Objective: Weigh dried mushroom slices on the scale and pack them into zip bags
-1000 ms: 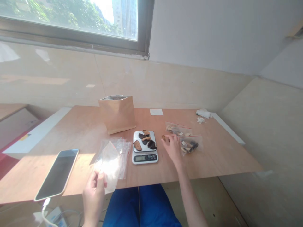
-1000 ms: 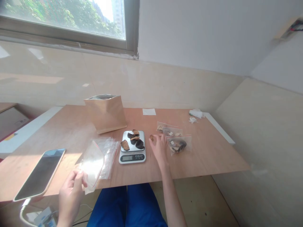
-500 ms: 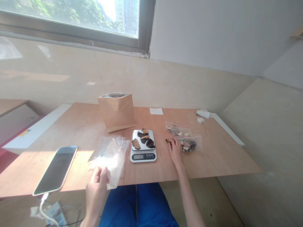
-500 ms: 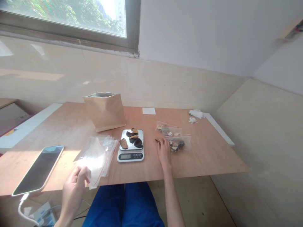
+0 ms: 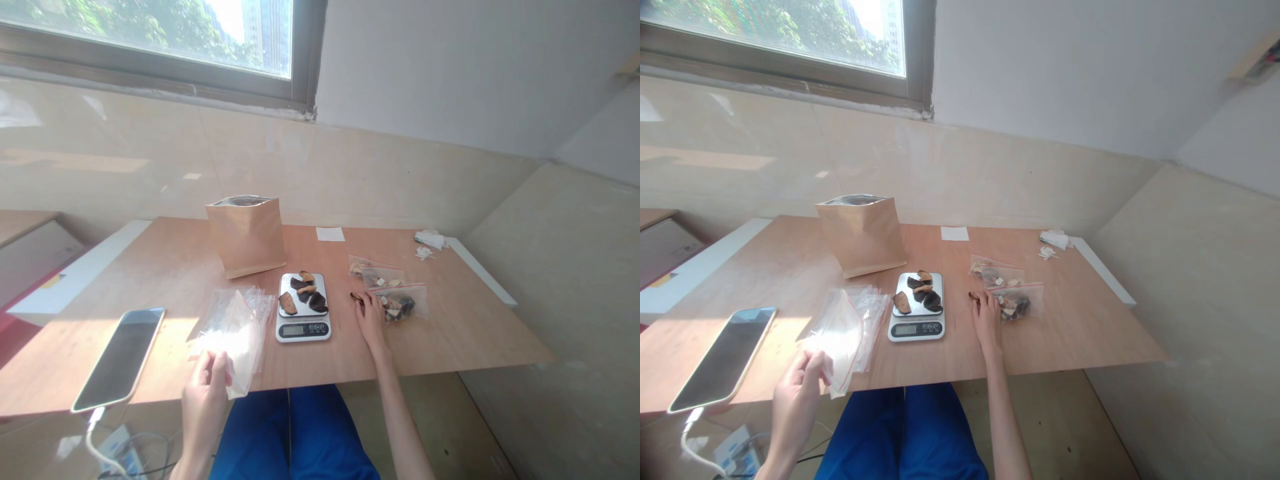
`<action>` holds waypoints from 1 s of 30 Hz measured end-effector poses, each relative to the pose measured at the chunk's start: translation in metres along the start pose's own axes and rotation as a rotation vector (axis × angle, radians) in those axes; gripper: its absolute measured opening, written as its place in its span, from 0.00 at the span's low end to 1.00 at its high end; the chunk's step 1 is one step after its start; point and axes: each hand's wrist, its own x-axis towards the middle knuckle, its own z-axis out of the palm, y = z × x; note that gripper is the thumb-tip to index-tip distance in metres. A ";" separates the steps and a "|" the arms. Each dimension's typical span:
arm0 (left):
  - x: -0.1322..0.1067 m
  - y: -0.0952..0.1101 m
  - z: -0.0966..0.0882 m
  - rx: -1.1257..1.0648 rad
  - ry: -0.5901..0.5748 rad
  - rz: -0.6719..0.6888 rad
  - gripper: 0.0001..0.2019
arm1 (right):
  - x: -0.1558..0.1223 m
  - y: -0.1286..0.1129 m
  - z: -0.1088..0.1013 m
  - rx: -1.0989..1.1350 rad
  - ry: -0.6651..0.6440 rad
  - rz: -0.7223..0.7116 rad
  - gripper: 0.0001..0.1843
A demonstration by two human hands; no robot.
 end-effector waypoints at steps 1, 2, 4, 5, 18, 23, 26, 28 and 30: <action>0.000 0.000 0.000 0.000 -0.002 0.003 0.20 | 0.000 0.000 0.000 0.004 0.000 0.000 0.16; 0.000 0.001 0.000 0.002 -0.004 0.004 0.20 | 0.000 0.000 0.000 0.008 -0.002 0.002 0.16; -0.001 0.001 0.000 0.009 -0.002 0.001 0.20 | 0.000 0.000 0.000 0.012 -0.008 0.008 0.16; -0.001 0.001 -0.001 0.013 0.001 -0.002 0.20 | 0.000 0.000 0.000 0.012 -0.011 0.011 0.16; 0.000 -0.006 -0.003 0.011 -0.004 -0.023 0.20 | 0.010 -0.017 -0.003 0.087 0.122 0.031 0.16; 0.003 -0.011 -0.005 0.032 0.012 0.014 0.19 | 0.018 -0.079 -0.017 0.232 0.040 -0.108 0.14; 0.004 -0.011 -0.006 0.047 0.016 0.012 0.19 | 0.020 -0.115 -0.018 0.212 -0.045 -0.172 0.12; 0.004 -0.011 -0.007 0.050 0.017 0.007 0.19 | 0.020 -0.130 -0.013 0.179 -0.072 -0.181 0.10; 0.004 -0.012 -0.009 0.051 0.021 0.017 0.19 | 0.019 -0.137 -0.007 0.161 -0.076 -0.174 0.09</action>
